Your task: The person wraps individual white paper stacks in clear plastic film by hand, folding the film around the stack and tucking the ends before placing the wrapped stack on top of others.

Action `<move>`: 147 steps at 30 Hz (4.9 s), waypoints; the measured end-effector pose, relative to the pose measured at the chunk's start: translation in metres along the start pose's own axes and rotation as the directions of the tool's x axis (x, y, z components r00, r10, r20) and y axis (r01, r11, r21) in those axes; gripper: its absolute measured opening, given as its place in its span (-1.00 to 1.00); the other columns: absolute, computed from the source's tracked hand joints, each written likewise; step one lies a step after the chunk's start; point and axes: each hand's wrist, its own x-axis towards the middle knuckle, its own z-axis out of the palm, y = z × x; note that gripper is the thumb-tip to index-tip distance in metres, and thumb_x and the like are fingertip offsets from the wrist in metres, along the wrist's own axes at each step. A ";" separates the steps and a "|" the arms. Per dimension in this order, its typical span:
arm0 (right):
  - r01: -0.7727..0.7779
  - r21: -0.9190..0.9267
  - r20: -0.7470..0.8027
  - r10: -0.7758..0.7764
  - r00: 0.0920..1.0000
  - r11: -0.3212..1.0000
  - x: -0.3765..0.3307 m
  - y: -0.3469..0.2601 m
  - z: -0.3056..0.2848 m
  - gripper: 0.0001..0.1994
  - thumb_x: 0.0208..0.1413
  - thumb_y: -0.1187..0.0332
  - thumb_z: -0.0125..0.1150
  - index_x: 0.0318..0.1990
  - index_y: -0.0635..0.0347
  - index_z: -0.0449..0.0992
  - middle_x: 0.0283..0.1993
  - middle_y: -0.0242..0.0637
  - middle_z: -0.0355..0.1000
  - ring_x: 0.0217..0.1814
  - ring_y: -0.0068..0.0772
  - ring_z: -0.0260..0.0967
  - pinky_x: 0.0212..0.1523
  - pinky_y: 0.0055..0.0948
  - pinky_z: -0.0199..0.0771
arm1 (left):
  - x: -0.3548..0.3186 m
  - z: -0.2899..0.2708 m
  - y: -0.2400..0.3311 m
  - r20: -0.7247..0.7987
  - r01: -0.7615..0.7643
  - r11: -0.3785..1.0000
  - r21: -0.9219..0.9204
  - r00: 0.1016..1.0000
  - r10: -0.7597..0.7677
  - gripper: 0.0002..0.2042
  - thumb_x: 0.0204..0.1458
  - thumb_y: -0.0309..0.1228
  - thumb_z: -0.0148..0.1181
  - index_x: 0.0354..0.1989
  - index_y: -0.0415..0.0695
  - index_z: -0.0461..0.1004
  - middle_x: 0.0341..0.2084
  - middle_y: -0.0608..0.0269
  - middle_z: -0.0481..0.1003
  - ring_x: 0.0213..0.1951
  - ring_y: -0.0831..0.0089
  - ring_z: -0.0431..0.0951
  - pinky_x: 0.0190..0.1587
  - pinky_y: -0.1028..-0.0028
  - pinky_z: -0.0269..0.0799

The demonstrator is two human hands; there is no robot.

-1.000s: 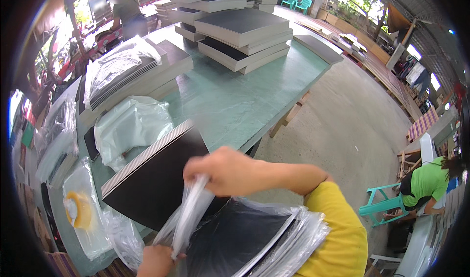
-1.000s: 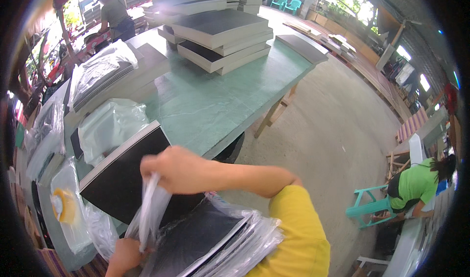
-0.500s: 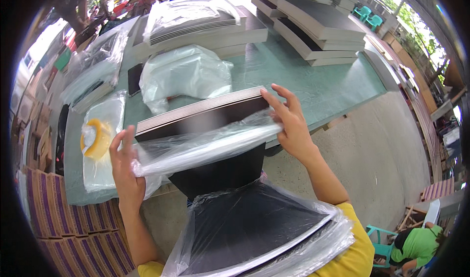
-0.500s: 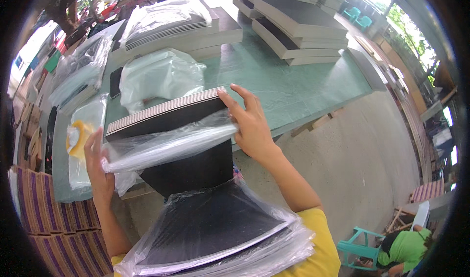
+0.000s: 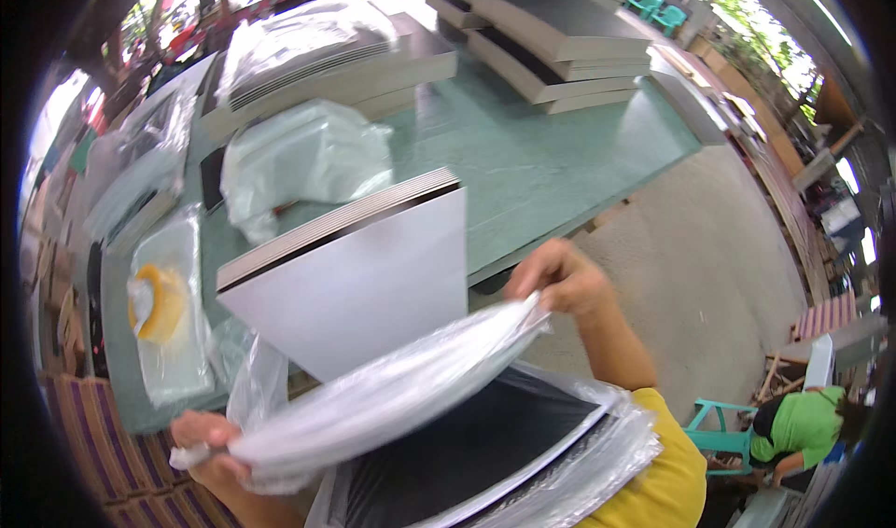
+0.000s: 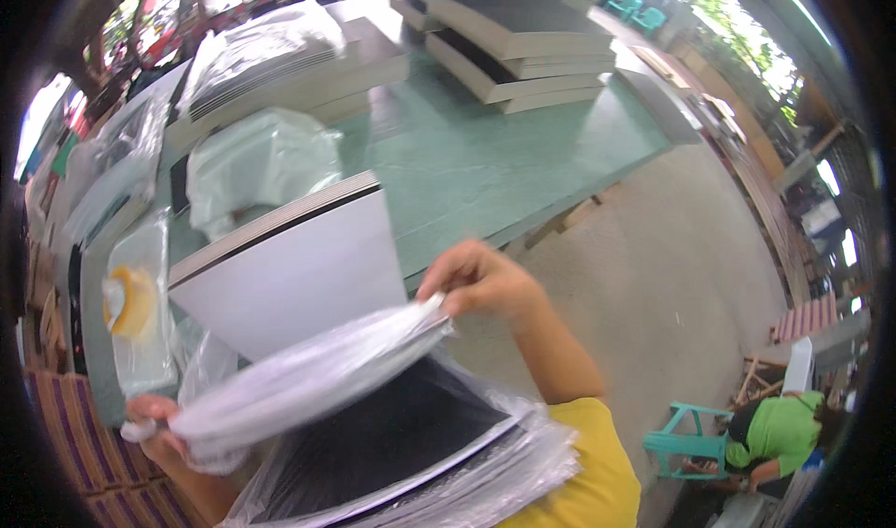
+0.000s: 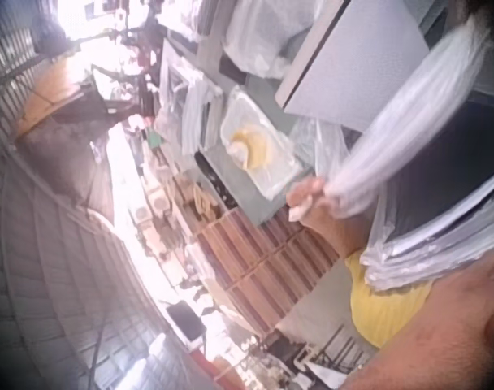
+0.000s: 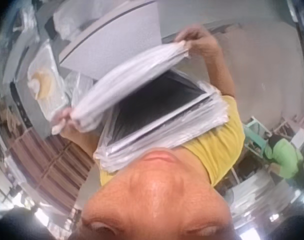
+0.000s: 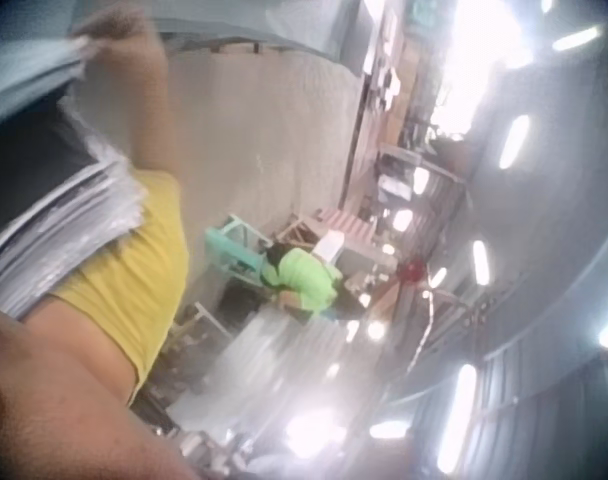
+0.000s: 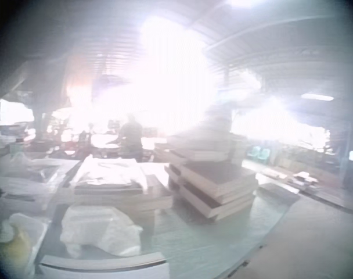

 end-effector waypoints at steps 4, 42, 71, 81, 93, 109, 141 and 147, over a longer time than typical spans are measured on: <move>-0.448 0.159 0.081 0.441 0.894 0.880 -0.012 0.075 -0.005 -0.69 -0.20 0.36 0.20 -0.29 0.37 0.38 -0.41 -0.33 0.38 -0.38 -0.61 0.32 -0.38 -0.65 0.31 | 0.003 0.056 -0.070 -0.274 0.217 0.947 -0.235 0.920 -0.279 -0.79 -0.24 -0.39 0.10 -0.50 -0.32 0.41 -0.55 0.18 0.38 -0.47 0.42 0.38 -0.33 0.52 0.30; -0.093 -0.457 0.160 0.185 0.970 0.884 0.084 0.054 0.085 -0.71 -0.08 0.35 0.19 -0.22 0.34 0.38 -0.27 -0.25 0.39 -0.25 -0.48 0.32 -0.26 -0.51 0.33 | 0.138 0.145 0.002 -0.076 -0.191 0.979 0.072 0.978 0.196 -0.69 -0.02 -0.25 0.06 -0.19 -0.23 0.36 -0.30 0.14 0.36 -0.29 0.42 0.37 -0.27 0.50 0.30; -0.387 -0.414 -0.195 0.335 0.922 0.824 0.079 0.053 0.065 -0.79 -0.06 0.32 0.17 -0.48 0.34 0.45 -0.56 -0.34 0.39 -0.44 -0.57 0.34 -0.41 -0.62 0.33 | 0.079 0.076 -0.019 -0.563 0.120 0.875 0.469 0.804 0.191 -0.93 -0.20 -0.55 0.11 -0.49 -0.26 0.41 -0.61 0.35 0.38 -0.56 0.64 0.29 -0.48 0.66 0.21; -0.310 -0.216 -0.054 0.305 0.951 0.926 0.088 0.071 0.071 -0.77 -0.08 0.39 0.15 -0.30 0.38 0.39 -0.30 -0.20 0.40 -0.29 -0.47 0.36 -0.31 -0.54 0.34 | 0.091 0.096 -0.006 -0.214 0.019 0.850 0.526 0.971 0.110 -0.83 -0.21 -0.52 0.17 -0.38 -0.25 0.42 -0.48 0.17 0.40 -0.47 0.43 0.41 -0.38 0.53 0.31; -0.302 -0.627 -0.034 0.362 0.931 0.718 0.105 0.089 0.078 -0.80 -0.07 0.37 0.15 -0.55 0.37 0.43 -0.64 -0.28 0.38 -0.63 -0.57 0.25 -0.58 -0.57 0.25 | 0.090 0.089 -0.025 -0.268 0.019 0.923 0.384 0.959 0.092 -0.83 -0.18 -0.55 0.15 -0.36 -0.29 0.41 -0.46 0.18 0.40 -0.44 0.47 0.42 -0.35 0.54 0.33; -0.325 0.369 -0.079 0.378 0.922 0.871 0.102 0.093 0.086 -0.64 0.00 0.11 0.08 -0.67 0.15 0.29 -0.70 -0.44 0.22 -0.59 -0.67 0.19 -0.58 -0.65 0.18 | 0.085 0.107 -0.036 -0.255 0.221 0.974 0.058 0.946 -0.199 -0.89 -0.18 -0.45 0.19 -0.55 -0.23 0.43 -0.69 0.46 0.35 -0.58 0.71 0.28 -0.55 0.68 0.18; -0.380 -0.146 0.357 0.407 0.841 0.913 0.084 -0.008 0.094 -0.63 -0.10 0.23 0.19 -0.23 0.37 0.37 -0.32 -0.22 0.40 -0.23 -0.46 0.33 -0.23 -0.43 0.31 | 0.095 0.100 0.003 0.274 -0.043 0.987 -0.154 0.958 0.085 -0.77 -0.01 -0.39 0.05 -0.21 -0.25 0.37 -0.54 0.32 0.41 -0.51 0.63 0.35 -0.45 0.62 0.27; 0.247 -0.962 0.076 0.755 0.651 -0.115 0.058 0.041 0.074 -0.62 -0.17 0.18 0.17 -0.26 0.28 0.41 -0.24 -0.07 0.38 -0.11 -0.05 0.30 -0.12 -0.23 0.28 | 0.088 0.095 0.045 0.526 -0.029 0.975 -0.221 0.838 0.144 -0.90 -0.09 -0.54 0.04 -0.36 -0.24 0.36 -0.66 0.22 0.39 -0.55 0.51 0.42 -0.52 0.55 0.28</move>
